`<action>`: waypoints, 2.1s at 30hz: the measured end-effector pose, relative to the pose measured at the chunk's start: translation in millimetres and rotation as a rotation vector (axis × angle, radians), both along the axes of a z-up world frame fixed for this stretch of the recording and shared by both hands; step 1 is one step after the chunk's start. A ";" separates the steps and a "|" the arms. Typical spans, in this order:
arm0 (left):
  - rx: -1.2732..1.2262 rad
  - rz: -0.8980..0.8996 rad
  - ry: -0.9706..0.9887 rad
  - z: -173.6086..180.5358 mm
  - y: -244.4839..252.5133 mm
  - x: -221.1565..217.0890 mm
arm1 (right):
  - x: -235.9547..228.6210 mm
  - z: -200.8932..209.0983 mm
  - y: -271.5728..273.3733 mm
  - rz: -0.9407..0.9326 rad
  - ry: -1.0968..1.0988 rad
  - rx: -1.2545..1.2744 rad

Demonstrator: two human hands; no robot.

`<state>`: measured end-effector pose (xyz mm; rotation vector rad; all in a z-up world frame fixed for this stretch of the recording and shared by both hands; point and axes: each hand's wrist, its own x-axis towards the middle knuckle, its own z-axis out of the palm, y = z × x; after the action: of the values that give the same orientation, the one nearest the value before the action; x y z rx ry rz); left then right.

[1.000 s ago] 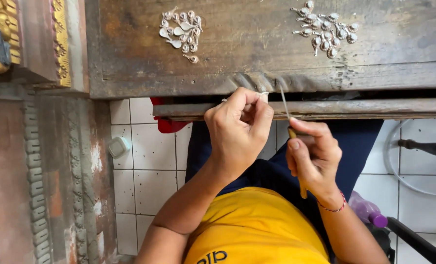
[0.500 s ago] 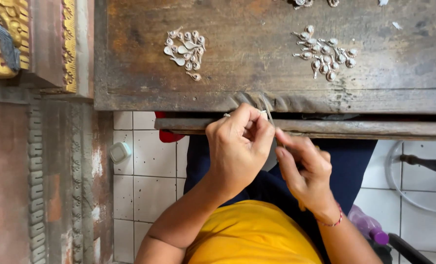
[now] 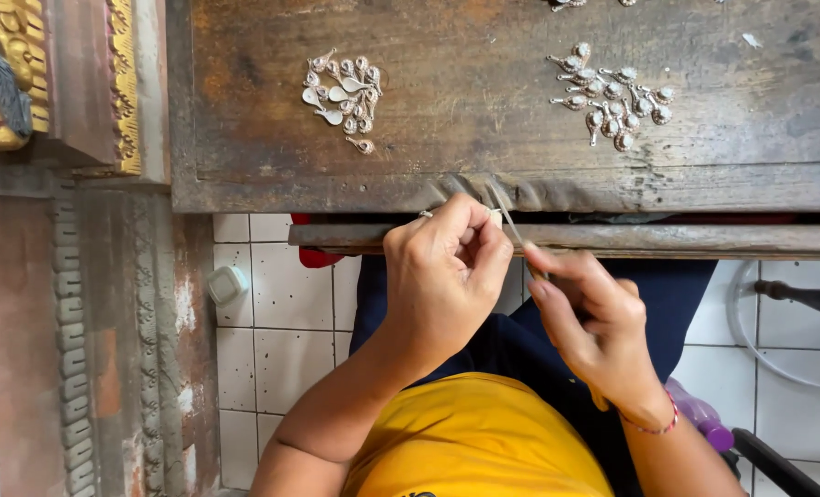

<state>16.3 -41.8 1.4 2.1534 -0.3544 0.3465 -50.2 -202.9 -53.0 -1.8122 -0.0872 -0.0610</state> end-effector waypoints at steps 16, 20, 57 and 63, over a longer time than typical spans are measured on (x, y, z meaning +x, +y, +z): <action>0.017 -0.060 -0.004 1.4 3.4 2.0 | 12.2 17.8 1.2 0.047 -0.103 -0.225; 0.028 -0.051 -0.006 0.7 2.5 1.4 | 6.6 23.1 -0.2 0.072 -0.062 -0.206; 0.014 -0.162 0.011 2.7 14.7 8.5 | -18.1 25.6 4.6 0.009 -0.032 -0.259; 0.078 -0.163 -0.044 0.1 15.3 8.0 | 20.9 10.3 11.9 0.008 -0.305 -0.412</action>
<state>24.3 -26.4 1.5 2.1779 -0.5731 0.2923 -29.3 -190.9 -42.8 -2.2023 -0.3442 -0.3341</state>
